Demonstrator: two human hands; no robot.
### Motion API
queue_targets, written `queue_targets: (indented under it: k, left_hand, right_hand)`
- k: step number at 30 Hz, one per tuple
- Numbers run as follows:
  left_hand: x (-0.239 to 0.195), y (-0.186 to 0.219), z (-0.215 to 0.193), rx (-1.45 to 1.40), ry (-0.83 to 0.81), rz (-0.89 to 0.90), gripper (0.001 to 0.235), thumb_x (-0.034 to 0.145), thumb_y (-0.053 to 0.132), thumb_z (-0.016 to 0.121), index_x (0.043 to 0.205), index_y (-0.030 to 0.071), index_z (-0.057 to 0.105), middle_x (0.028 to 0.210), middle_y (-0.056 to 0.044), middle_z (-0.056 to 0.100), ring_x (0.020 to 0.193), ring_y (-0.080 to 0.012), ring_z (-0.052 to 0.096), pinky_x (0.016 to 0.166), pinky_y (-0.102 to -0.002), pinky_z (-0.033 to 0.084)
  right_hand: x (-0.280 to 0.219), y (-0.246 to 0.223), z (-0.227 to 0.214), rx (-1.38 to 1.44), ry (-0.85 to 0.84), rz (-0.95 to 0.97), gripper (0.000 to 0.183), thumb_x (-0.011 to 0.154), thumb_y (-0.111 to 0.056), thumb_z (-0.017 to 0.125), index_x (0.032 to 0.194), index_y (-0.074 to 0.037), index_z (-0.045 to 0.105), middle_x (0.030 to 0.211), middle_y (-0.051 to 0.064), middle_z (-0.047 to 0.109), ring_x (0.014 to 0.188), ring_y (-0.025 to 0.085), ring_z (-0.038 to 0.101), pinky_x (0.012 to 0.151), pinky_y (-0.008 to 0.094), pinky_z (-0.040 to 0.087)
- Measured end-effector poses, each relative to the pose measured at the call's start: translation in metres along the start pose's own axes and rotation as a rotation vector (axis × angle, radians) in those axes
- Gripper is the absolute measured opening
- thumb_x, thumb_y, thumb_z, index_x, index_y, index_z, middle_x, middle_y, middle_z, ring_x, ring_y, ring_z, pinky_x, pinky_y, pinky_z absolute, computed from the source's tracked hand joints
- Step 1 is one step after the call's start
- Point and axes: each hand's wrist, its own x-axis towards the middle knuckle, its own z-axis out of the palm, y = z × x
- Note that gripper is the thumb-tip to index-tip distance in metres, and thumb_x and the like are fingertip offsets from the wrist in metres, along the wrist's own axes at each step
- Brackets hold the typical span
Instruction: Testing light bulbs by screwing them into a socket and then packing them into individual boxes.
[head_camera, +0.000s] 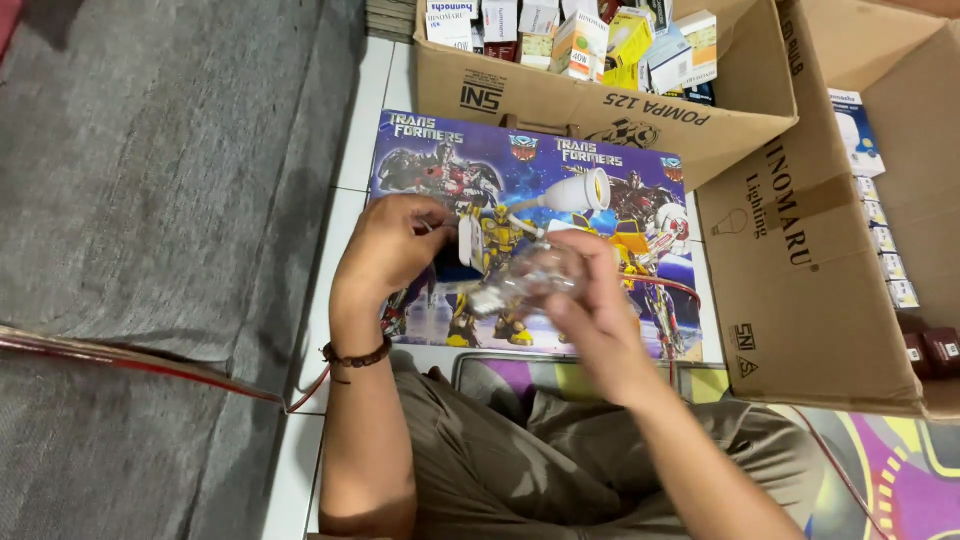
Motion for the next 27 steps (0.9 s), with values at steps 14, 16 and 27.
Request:
queue_targets:
  k: [14,16,27]
  left_hand:
    - [-0.003,-0.003,-0.004,-0.004,-0.077,-0.036,0.018,0.081,0.021,0.077,0.096,0.010,0.081,0.083,-0.012,0.076,0.088,-0.0307,0.075,0.076,-0.041,0.057]
    - [-0.002,-0.005,-0.004,-0.018,-0.076,-0.038,0.023,0.081,0.019,0.075,0.100,0.007,0.080,0.085,-0.015,0.077,0.090,-0.0327,0.075,0.076,-0.042,0.057]
    - [-0.009,0.012,-0.011,-0.045,-0.110,-0.073,0.018,0.083,0.020,0.070,0.094,0.010,0.080,0.076,-0.008,0.075,0.078,-0.0235,0.074,0.069,-0.038,0.057]
  right_hand:
    - [0.025,-0.018,0.050,-0.492,0.014,0.021,0.058,0.101,-0.026,0.057,0.145,-0.005,0.025,0.129,0.031,0.051,0.122,0.055,0.057,0.099,0.064,0.050]
    - [0.023,-0.018,0.053,-0.563,0.055,0.032,0.061,0.099,-0.019,0.063,0.145,-0.003,0.026,0.129,0.028,0.051,0.128,0.055,0.055,0.100,0.059,0.051]
    - [0.047,0.007,0.043,-1.055,0.069,-0.105,0.054,0.082,-0.020,0.086,0.129,-0.008,0.063,0.116,0.014,0.060,0.110,0.041,0.064,0.091,0.048,0.055]
